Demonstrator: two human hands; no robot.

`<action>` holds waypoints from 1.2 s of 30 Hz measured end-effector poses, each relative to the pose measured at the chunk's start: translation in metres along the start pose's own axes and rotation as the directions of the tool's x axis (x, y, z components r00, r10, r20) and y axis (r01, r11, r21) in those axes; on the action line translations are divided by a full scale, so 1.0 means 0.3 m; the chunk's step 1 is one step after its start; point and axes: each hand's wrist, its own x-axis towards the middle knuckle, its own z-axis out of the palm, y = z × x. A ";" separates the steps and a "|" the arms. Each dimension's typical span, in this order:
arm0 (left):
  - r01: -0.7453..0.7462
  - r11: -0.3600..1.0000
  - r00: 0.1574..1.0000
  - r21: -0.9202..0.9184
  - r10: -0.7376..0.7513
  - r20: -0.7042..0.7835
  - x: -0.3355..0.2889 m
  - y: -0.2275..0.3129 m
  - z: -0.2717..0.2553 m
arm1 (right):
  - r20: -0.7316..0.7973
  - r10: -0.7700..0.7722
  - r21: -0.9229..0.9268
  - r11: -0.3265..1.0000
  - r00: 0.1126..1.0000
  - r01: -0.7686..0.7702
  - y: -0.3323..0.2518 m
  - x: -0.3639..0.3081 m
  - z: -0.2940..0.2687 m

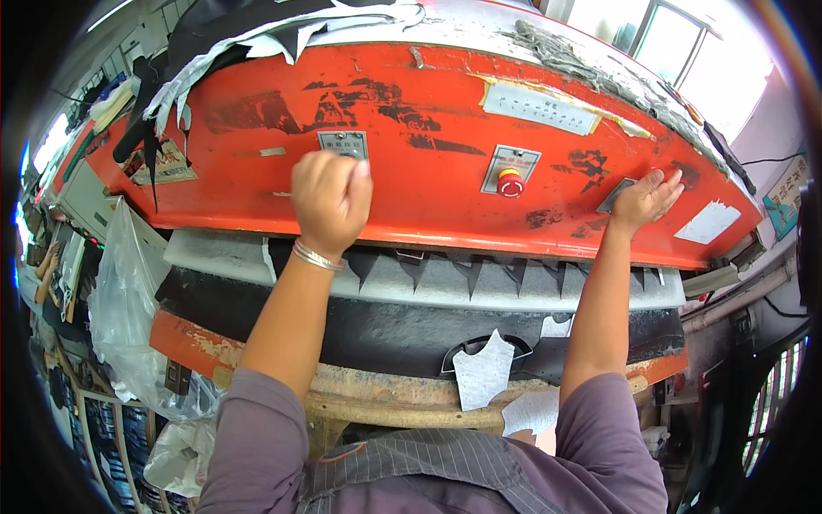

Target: Use an industrial hydraulic press and metal die cutters to cut shoe components from leather sheets.

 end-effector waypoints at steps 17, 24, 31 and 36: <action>0.509 0.861 0.524 0.000 -0.310 0.793 -0.654 0.023 -0.089 | 0.924 -0.335 0.352 0.933 -0.184 0.069 0.237 -0.564 -0.614; 0.455 0.887 0.571 0.080 -0.359 0.738 -0.736 0.035 -0.068 | 0.967 -0.243 0.176 0.861 0.082 0.478 0.122 -0.518 -0.428; 0.493 0.863 0.422 0.112 -0.350 0.836 -0.552 0.289 -0.418 | 0.951 -0.309 0.308 0.950 -0.022 -0.048 -0.362 -0.333 -0.459; 0.619 0.784 0.126 0.040 -0.149 0.981 -0.557 0.148 -0.464 | 0.966 -0.255 0.260 0.943 -0.052 0.206 -0.500 -0.603 -0.207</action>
